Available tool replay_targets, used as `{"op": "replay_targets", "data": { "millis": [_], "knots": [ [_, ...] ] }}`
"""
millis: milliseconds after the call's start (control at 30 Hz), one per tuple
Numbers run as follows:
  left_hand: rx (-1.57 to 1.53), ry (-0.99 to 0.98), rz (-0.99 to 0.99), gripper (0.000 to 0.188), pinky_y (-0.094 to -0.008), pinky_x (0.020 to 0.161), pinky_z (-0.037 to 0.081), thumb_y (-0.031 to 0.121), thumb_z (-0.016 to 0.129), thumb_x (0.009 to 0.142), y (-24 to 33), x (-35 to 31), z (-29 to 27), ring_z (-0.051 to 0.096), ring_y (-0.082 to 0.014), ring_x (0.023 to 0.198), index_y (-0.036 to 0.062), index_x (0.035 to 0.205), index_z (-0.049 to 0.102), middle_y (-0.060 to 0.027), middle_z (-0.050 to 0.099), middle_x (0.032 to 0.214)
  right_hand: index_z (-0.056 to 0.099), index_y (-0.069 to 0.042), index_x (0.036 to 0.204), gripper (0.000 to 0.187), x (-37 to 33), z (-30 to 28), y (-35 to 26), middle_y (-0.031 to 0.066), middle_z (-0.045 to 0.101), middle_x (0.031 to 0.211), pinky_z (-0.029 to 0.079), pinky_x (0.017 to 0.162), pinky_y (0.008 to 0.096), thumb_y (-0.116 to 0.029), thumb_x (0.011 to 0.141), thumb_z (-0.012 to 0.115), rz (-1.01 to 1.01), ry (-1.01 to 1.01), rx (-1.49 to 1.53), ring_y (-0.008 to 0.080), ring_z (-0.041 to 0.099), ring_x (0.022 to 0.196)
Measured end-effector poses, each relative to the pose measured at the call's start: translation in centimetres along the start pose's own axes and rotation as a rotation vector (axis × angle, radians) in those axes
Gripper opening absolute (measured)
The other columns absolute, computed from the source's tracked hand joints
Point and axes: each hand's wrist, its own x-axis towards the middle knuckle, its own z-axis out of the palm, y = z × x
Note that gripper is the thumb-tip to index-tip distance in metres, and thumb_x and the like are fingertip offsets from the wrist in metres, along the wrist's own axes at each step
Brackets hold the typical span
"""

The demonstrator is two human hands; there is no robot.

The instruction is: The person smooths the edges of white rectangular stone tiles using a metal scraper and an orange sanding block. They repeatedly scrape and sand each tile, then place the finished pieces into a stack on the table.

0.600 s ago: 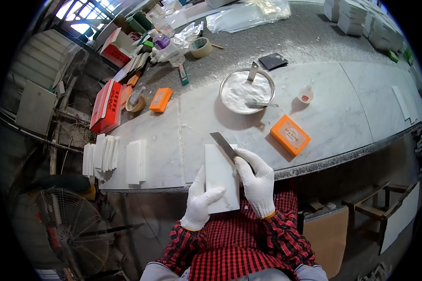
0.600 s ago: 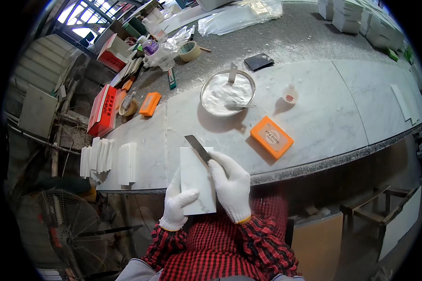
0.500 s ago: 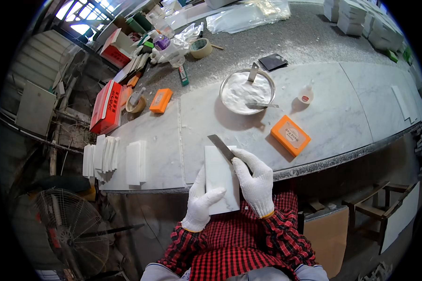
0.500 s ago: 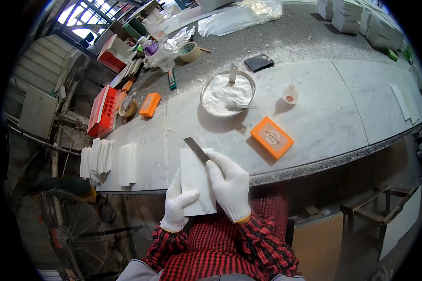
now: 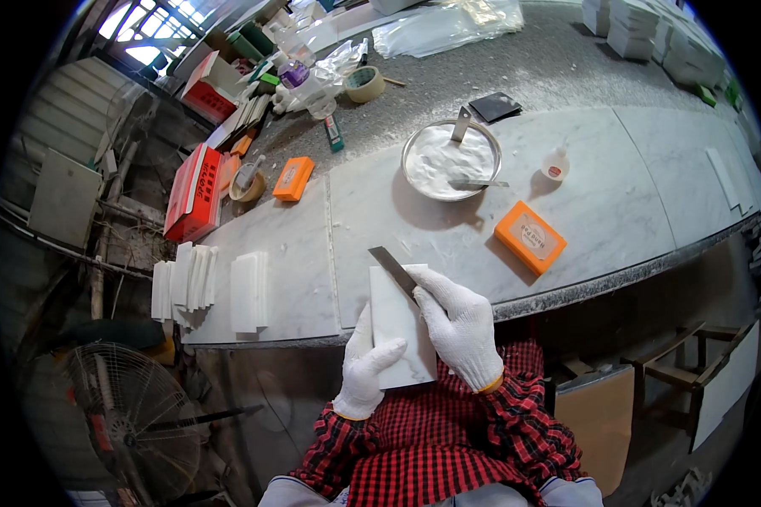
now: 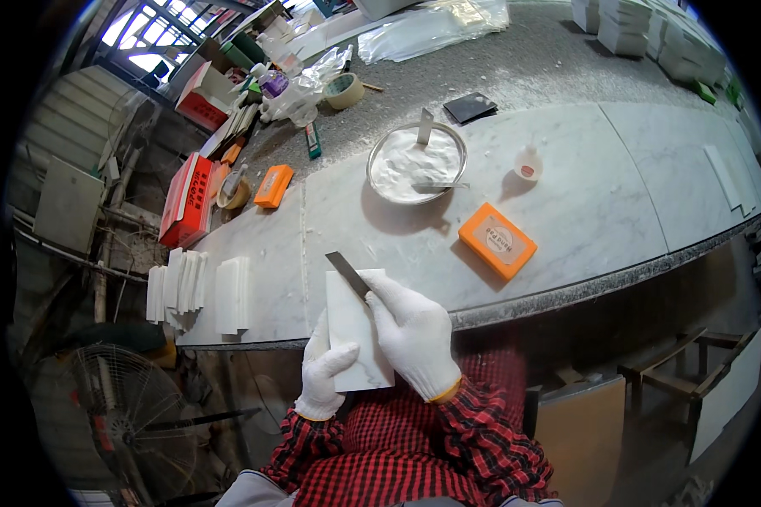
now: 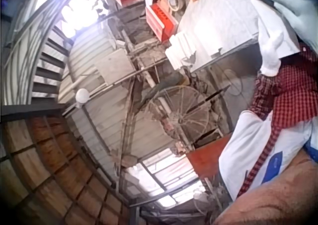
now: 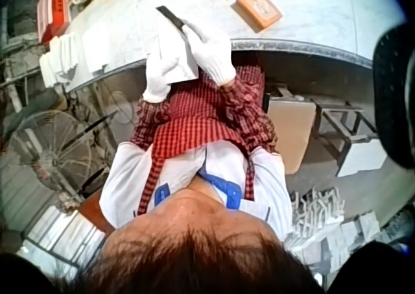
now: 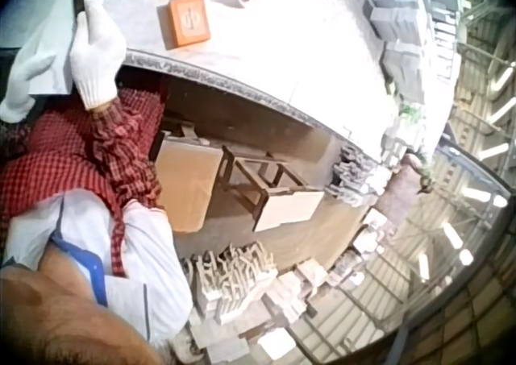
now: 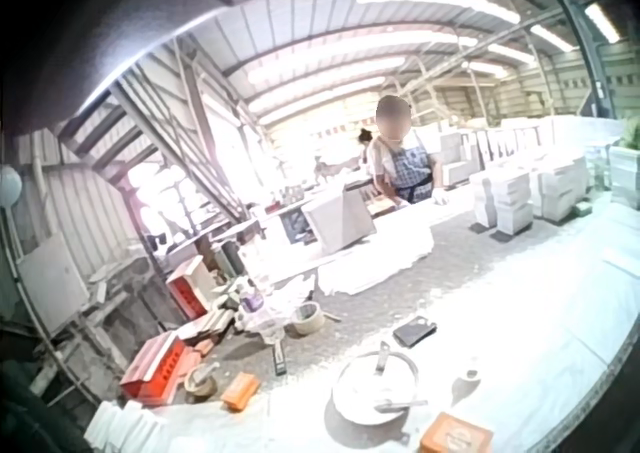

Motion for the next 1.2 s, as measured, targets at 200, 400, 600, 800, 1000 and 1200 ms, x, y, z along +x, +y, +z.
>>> {"op": "replay_targets", "data": {
  "millis": [200,400,600,800,1000,1200],
  "knots": [
    [0.039,-0.02,0.023,0.08,-0.0354,0.114,0.042,0.004,0.062,0.09,-1.0,-0.5,-0.5,0.051,-0.0223,0.138,-0.0035,0.162,0.028,-0.014,0.051,0.152,0.072,-0.013,0.125,0.03,-0.3,-0.1,-0.9,0.014,0.072,0.082,0.056,0.065,0.0418,-0.018,0.096,0.068,-0.097,0.001,-0.404,0.0329,0.072,0.073],
    [0.065,-0.049,0.053,0.081,-0.0356,0.114,0.043,0.0,0.061,0.09,-1.3,-0.5,-0.7,0.052,-0.0223,0.137,-0.0029,0.163,0.026,-0.0138,0.051,0.152,0.074,-0.012,0.122,0.03,-0.2,-0.5,-1.9,0.0153,0.069,0.074,0.054,0.058,0.0419,-0.019,0.093,0.07,-0.122,-0.035,-0.476,0.0343,0.07,0.066],
    [0.165,-0.003,0.03,0.082,-0.0364,0.114,0.044,0.002,0.062,0.087,-0.8,-0.8,-0.2,0.054,-0.0235,0.137,-0.0032,0.162,0.028,-0.0143,0.052,0.152,0.074,-0.013,0.122,0.03,-0.2,-0.7,-1.9,0.0161,0.069,0.074,0.054,0.058,0.0419,-0.018,0.093,0.069,-0.136,-0.057,-0.478,0.0344,0.07,0.066],
    [0.166,0.018,0.04,0.084,-0.0361,0.112,0.044,0.005,0.062,0.084,-1.1,-0.6,0.1,0.055,-0.024,0.135,-0.0039,0.161,0.03,-0.0143,0.054,0.149,0.073,-0.017,0.125,0.033,-0.9,-0.7,-1.5,0.0177,0.069,0.078,0.056,0.063,0.0438,-0.015,0.093,0.067,-0.125,-0.117,-0.288,0.0373,0.07,0.071],
    [0.089,0.005,0.054,0.083,-0.0367,0.114,0.043,0.004,0.063,0.087,-0.9,-0.5,0.4,0.054,-0.0229,0.135,-0.003,0.162,0.029,-0.0137,0.052,0.151,0.073,-0.013,0.127,0.032,-1.0,0.2,-0.2,0.0182,0.069,0.078,0.055,0.062,0.0425,-0.017,0.095,0.069,-0.097,0.061,-0.134,0.0341,0.071,0.069],
    [0.111,0.037,0.063,0.081,-0.0358,0.113,0.044,0.0,0.061,0.088,-1.0,-0.8,1.0,0.054,-0.022,0.135,-0.003,0.162,0.029,-0.0136,0.052,0.151,0.071,-0.01,0.129,0.036,-0.5,0.6,-0.4,0.0157,0.069,0.077,0.054,0.061,0.0419,-0.018,0.095,0.069,-0.16,0.1,-0.279,0.0322,0.07,0.067]
  ]
}}
